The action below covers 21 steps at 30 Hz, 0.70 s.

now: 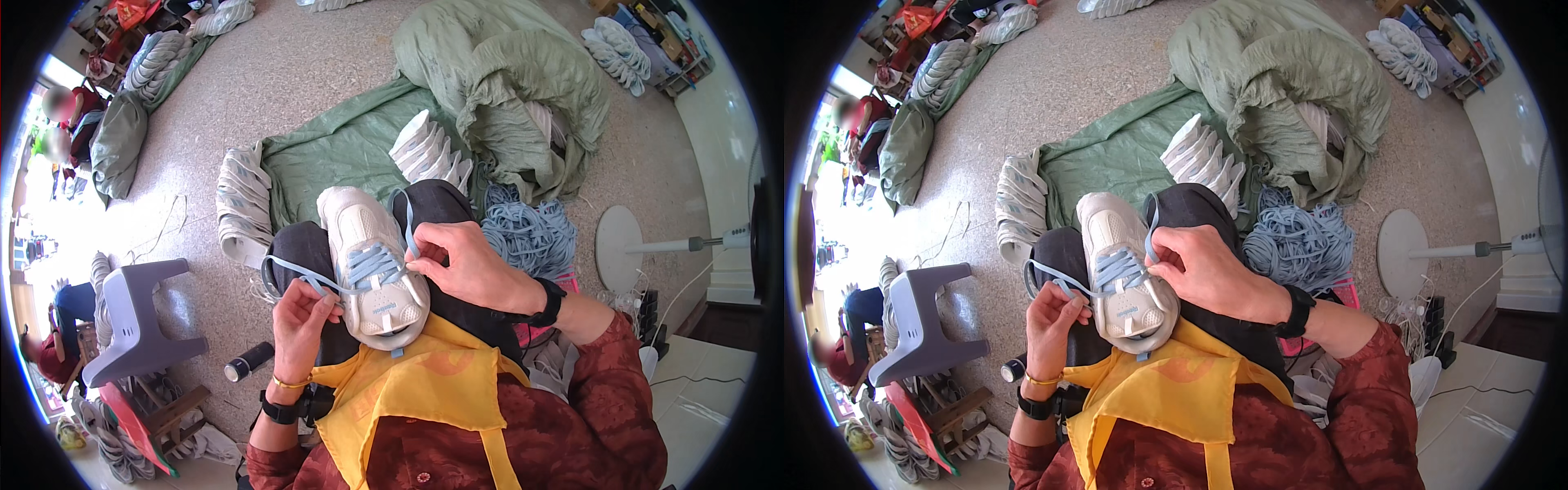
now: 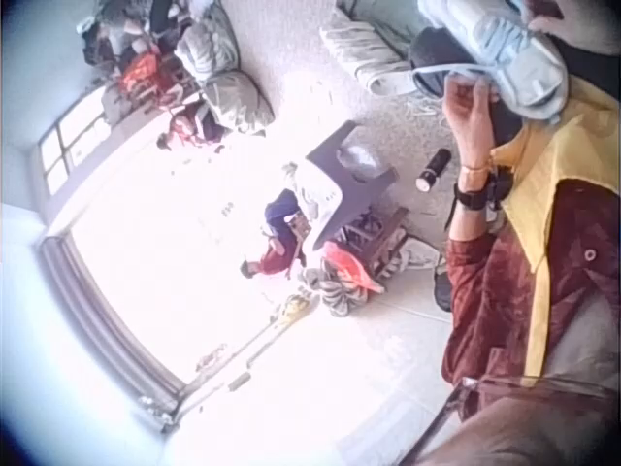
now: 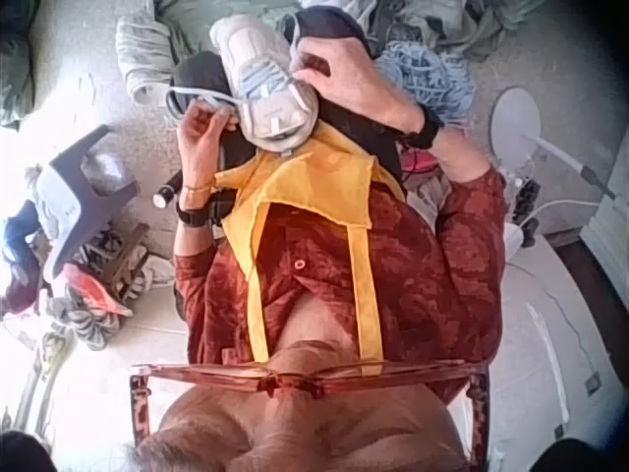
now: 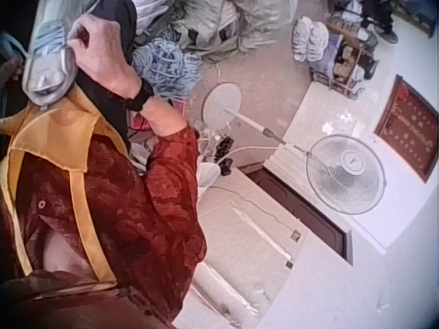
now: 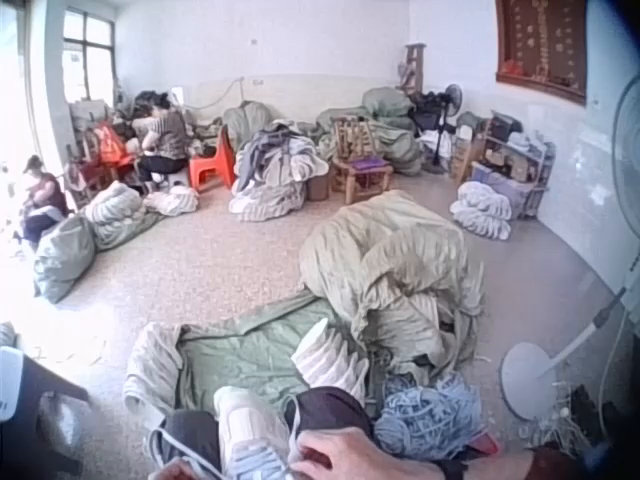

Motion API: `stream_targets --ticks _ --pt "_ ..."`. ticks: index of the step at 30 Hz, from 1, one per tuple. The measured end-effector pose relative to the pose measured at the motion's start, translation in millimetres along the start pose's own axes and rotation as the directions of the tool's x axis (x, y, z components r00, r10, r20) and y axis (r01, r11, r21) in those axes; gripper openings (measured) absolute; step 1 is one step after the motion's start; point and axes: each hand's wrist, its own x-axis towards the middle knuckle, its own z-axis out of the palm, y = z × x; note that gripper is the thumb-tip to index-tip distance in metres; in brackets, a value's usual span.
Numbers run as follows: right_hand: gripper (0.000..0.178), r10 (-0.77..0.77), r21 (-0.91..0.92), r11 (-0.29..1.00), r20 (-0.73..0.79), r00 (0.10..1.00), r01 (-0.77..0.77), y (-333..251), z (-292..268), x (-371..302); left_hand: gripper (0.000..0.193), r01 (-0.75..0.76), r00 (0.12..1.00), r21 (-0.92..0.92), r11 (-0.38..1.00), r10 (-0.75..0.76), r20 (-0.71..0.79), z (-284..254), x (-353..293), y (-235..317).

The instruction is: Lacing and organizing shoe uppers at a manufacturing facility.

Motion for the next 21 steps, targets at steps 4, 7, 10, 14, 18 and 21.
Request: stream_targets --ticks 4,7,10,14,18,21 --pt "0.015 0.032 -0.004 0.999 -0.041 0.999 -0.032 -1.1 1.1 -6.9 0.011 -0.007 1.000 -0.026 1.000 0.006 -0.003 -1.9 0.2 -2.7" --pt "0.016 -0.011 0.051 0.999 -0.105 0.994 0.016 1.9 6.2 -11.4 0.011 0.001 1.000 -0.032 0.999 -0.001 -0.004 -1.0 0.0 -2.0" --pt "0.017 -0.015 0.030 0.999 -0.085 0.996 0.018 4.9 5.1 -6.5 0.011 0.009 1.000 -0.024 1.000 -0.009 -0.015 -0.7 0.0 -1.2" --pt "0.016 -0.010 0.061 0.998 -0.059 0.998 0.014 3.9 1.3 -3.6 0.011 0.010 1.000 -0.026 1.000 -0.010 -0.017 -1.1 -1.6 -1.9" --pt "0.016 -0.023 0.048 0.998 -0.060 0.998 0.026 4.1 0.9 -6.2 0.010 0.023 0.999 -0.007 1.000 -0.023 -0.027 -0.9 -2.0 -1.0" --pt "0.017 -0.037 0.060 0.997 -0.077 0.996 0.042 2.9 1.0 -8.8 0.010 0.030 0.999 -0.003 1.000 -0.030 -0.025 -1.7 -3.1 0.1"
